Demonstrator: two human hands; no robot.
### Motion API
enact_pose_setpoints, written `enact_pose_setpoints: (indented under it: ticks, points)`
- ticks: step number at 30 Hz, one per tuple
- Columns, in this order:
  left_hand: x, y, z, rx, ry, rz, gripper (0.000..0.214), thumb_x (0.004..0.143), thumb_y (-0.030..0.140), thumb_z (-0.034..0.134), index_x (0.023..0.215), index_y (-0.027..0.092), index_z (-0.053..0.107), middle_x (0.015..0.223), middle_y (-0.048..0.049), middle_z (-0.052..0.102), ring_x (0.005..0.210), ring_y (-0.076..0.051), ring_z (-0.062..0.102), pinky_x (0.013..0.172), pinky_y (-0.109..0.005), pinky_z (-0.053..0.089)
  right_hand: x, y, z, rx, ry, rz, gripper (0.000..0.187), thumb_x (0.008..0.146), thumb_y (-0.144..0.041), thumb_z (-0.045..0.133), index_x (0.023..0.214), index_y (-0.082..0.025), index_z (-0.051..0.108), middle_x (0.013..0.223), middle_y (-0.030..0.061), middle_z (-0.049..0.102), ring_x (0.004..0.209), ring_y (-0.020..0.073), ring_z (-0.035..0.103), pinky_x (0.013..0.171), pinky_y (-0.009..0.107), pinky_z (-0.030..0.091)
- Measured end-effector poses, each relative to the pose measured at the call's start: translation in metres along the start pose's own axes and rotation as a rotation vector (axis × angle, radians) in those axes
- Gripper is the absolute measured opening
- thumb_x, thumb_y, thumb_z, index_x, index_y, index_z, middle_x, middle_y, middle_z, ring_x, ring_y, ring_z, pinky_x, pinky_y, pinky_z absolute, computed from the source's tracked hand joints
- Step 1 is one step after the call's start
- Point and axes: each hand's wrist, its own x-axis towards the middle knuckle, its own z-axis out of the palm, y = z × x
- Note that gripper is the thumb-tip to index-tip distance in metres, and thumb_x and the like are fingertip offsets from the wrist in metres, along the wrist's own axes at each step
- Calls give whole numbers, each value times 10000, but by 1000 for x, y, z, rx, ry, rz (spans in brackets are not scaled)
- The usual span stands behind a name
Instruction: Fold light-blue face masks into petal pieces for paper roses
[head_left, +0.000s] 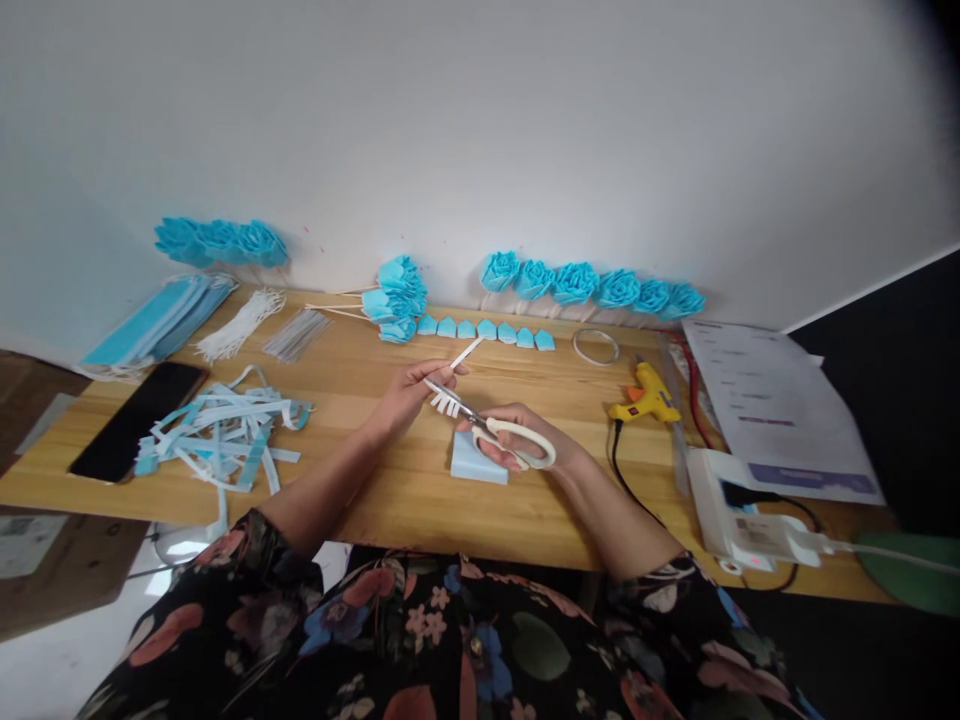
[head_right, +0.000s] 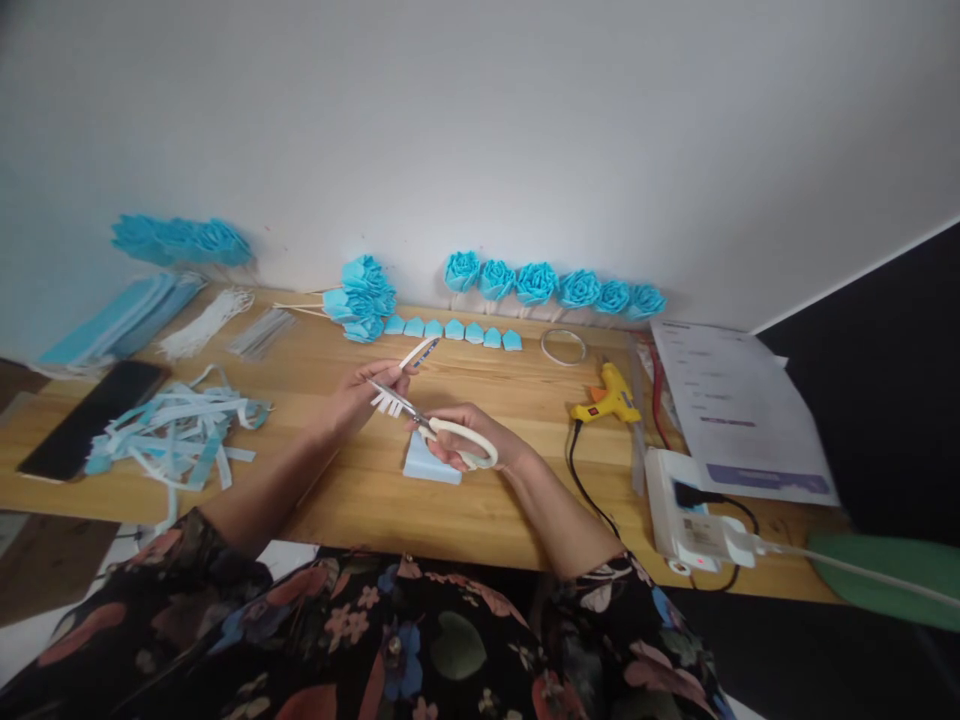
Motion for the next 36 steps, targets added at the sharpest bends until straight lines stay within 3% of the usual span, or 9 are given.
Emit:
enact_pose_setpoints:
  ticks: [5, 11, 18, 24, 36]
  points:
    - [3, 2, 2, -105, 84, 23, 332, 767, 469, 744, 742, 139, 719, 601, 6, 578, 580, -111, 495, 606, -259, 384, 0, -1, -3, -41, 0, -66, 737, 758, -671, 712, 1228, -117, 591, 741, -12, 572, 500, 50, 448, 423, 179, 318]
    - [6, 1, 2, -180, 38, 66, 434, 830, 559, 670, 708, 143, 669, 525, 10, 512, 576, -132, 509, 638, -287, 410, -1, 0, -13, -31, 24, -153, 704, 836, -728, 564, 1268, -172, 556, 799, 9, 567, 597, 100, 500, 543, 243, 404]
    - [7, -1, 2, -243, 21, 22, 516, 808, 646, 658, 712, 139, 668, 587, -15, 580, 599, -137, 537, 638, -285, 417, -1, 6, -14, -50, -75, -139, 643, 903, -652, 534, 1246, -111, 584, 763, 26, 585, 541, 96, 531, 444, 211, 397]
    - [6, -12, 4, -263, -47, 18, 503, 780, 633, 704, 711, 137, 655, 673, -21, 607, 680, -144, 541, 704, -293, 432, -1, 6, -14, -7, -57, -137, 630, 908, -629, 547, 1248, -100, 585, 744, 15, 580, 516, 84, 514, 430, 198, 414]
    - [1, -4, 7, -208, -52, -37, 498, 726, 638, 746, 709, 146, 668, 697, -22, 601, 691, -146, 524, 722, -293, 419, 0, 5, -13, 16, -23, -137, 621, 895, -638, 562, 1228, -115, 596, 724, 5, 583, 492, 80, 503, 424, 199, 410]
